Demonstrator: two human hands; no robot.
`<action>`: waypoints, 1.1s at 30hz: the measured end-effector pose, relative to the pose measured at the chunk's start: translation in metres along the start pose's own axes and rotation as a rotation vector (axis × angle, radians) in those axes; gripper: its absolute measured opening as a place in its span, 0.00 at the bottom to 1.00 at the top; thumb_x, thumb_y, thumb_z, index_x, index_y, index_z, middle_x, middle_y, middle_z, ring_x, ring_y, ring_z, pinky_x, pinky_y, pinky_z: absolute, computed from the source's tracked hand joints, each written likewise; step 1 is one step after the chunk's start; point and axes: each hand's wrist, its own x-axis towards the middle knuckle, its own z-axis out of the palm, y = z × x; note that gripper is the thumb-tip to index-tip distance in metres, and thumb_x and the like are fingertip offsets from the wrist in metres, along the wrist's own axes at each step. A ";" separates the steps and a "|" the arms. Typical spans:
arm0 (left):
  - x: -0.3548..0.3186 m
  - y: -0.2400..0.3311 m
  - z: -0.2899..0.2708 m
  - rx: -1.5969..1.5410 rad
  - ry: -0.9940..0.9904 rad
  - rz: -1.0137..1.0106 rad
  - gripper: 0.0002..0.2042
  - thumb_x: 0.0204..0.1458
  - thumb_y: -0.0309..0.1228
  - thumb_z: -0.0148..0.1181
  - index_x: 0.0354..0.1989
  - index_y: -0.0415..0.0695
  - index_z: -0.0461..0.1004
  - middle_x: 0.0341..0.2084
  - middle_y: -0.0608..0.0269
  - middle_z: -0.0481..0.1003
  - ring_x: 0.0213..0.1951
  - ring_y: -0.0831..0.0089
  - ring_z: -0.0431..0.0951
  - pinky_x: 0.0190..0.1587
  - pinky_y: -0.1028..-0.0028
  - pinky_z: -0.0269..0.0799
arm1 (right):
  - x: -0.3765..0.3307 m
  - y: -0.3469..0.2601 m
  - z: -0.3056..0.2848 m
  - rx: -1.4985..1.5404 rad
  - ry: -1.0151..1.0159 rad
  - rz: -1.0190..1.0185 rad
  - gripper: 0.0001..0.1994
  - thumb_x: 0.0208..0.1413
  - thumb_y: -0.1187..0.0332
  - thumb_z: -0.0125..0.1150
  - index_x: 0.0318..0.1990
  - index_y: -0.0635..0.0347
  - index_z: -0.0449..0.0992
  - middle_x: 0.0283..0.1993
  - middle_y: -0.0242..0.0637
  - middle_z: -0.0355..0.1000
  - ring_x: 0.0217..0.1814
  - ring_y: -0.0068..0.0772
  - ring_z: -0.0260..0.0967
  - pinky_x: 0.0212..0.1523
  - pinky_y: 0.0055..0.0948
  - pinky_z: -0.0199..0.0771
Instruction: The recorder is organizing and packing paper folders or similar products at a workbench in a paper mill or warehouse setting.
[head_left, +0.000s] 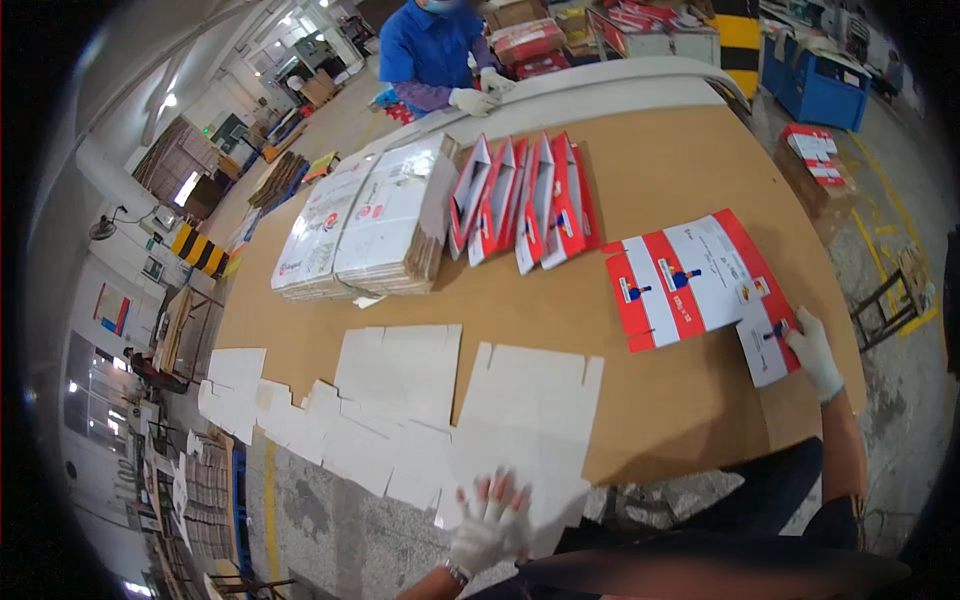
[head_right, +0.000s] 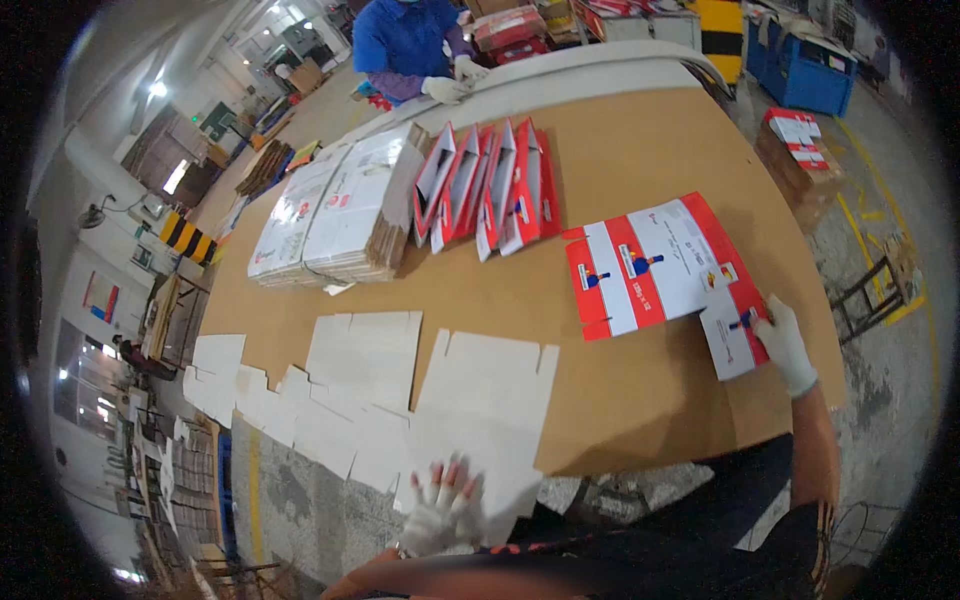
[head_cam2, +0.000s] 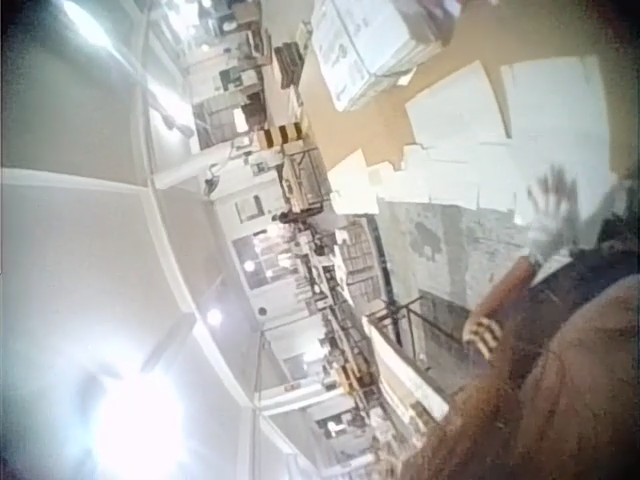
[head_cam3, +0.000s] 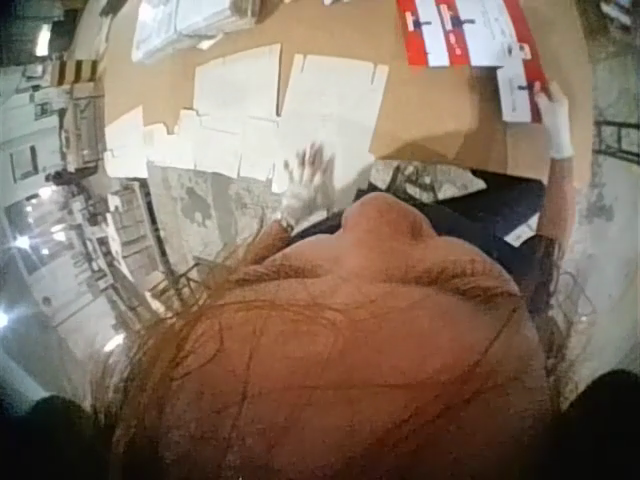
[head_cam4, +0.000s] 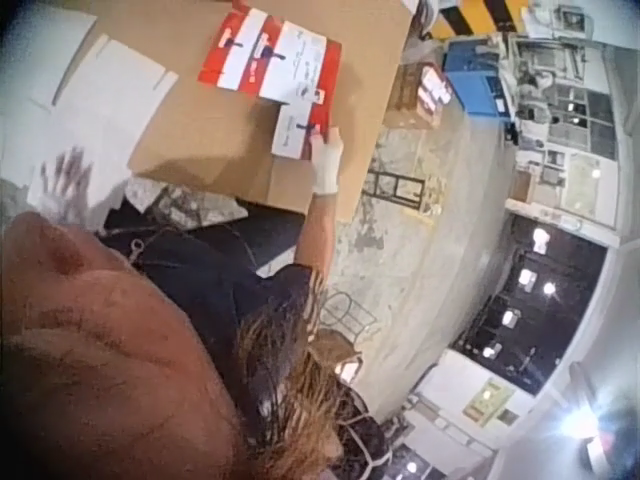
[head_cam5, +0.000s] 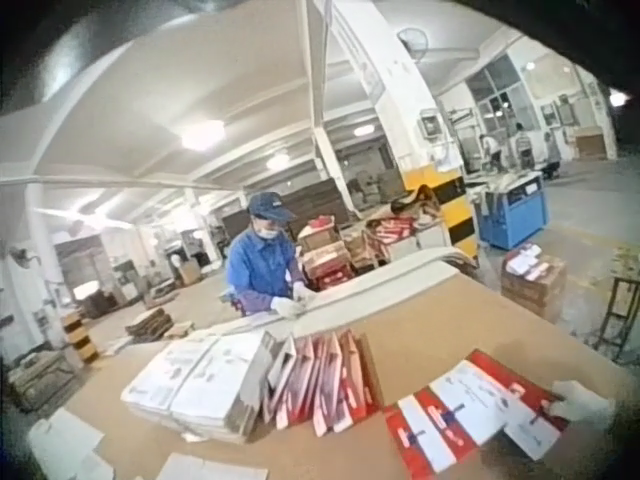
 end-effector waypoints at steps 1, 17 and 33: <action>-0.014 -0.005 0.010 -0.014 -0.032 -0.028 0.51 0.34 0.53 0.67 0.69 0.54 0.49 0.69 0.49 0.44 0.69 0.46 0.45 0.62 0.35 0.41 | 0.031 -0.008 0.016 0.040 -0.011 -0.007 0.08 0.53 0.77 0.52 0.40 0.72 0.68 0.33 0.34 0.70 0.34 0.22 0.66 0.36 0.25 0.70; -0.012 -0.009 0.029 -0.546 0.357 -0.107 0.26 0.45 0.28 0.55 0.57 0.58 0.70 0.61 0.66 0.65 0.65 0.56 0.57 0.64 0.40 0.39 | 0.193 -0.099 0.250 -0.154 -0.055 -0.267 0.20 0.50 0.65 0.58 0.49 0.66 0.68 0.44 0.50 0.70 0.48 0.50 0.69 0.49 0.40 0.68; -0.002 -0.006 0.030 -0.424 0.980 -0.827 0.54 0.35 0.38 0.73 0.68 0.38 0.41 0.66 0.38 0.44 0.66 0.39 0.46 0.64 0.39 0.39 | -0.065 -0.264 0.237 -0.173 -0.340 -1.197 0.13 0.38 0.77 0.57 0.37 0.61 0.75 0.34 0.42 0.70 0.37 0.45 0.69 0.33 0.36 0.71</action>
